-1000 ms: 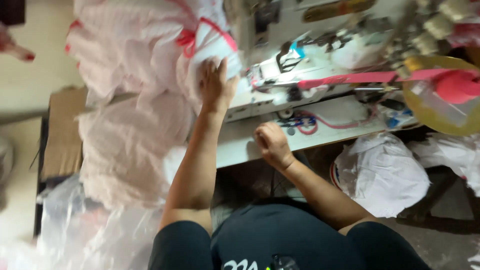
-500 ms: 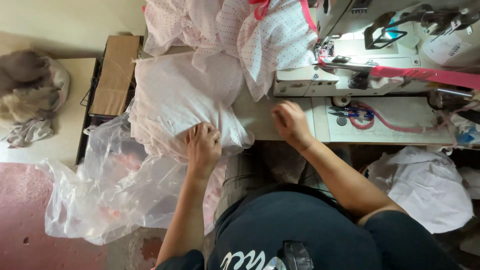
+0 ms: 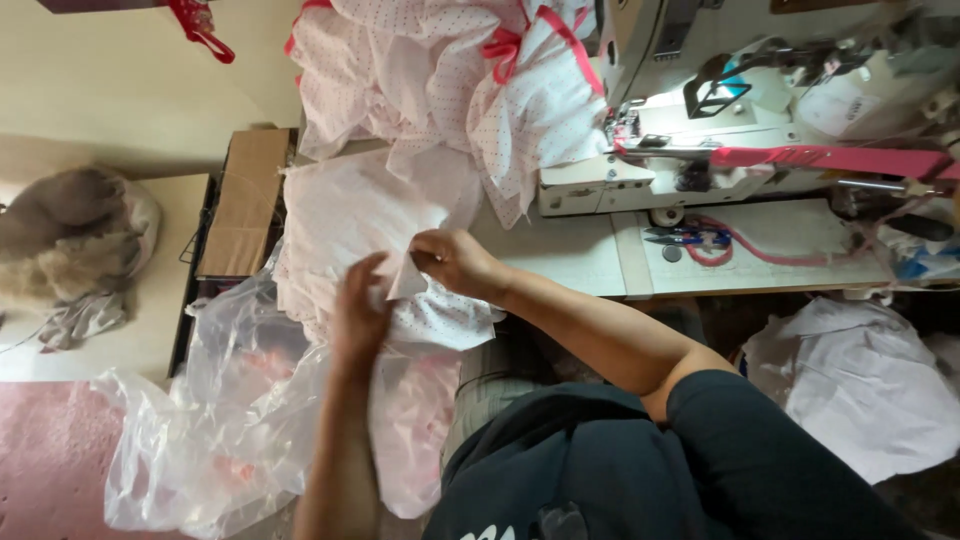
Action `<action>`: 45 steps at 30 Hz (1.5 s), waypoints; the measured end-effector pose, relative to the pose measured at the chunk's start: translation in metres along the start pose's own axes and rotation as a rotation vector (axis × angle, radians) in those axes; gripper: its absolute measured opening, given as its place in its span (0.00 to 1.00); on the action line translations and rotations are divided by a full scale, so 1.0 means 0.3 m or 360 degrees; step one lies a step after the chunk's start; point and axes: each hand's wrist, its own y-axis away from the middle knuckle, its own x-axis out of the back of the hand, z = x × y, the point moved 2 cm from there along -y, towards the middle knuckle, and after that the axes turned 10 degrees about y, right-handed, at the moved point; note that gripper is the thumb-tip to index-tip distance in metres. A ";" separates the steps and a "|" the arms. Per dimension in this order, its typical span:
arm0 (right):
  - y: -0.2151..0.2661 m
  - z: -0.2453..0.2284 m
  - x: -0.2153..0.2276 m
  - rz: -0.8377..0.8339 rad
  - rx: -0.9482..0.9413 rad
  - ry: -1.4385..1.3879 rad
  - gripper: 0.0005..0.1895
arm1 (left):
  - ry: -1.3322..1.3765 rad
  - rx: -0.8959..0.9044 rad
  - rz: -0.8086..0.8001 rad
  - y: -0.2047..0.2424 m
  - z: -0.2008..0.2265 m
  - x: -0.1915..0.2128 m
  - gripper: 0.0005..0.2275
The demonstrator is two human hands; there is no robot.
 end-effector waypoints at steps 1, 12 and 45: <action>0.007 -0.027 0.037 0.0108 0.0022 -0.0121 0.05 | -0.0343 0.0226 0.0190 -0.031 -0.060 0.085 0.22; 0.321 -0.545 0.470 0.0178 0.0128 -0.0295 0.10 | 0.0081 0.0446 -0.0832 -0.039 0.528 -0.238 0.20; 0.169 -0.567 0.647 0.0550 0.0260 0.0142 0.06 | 0.0079 0.0055 -0.0350 -0.197 0.724 -0.068 0.08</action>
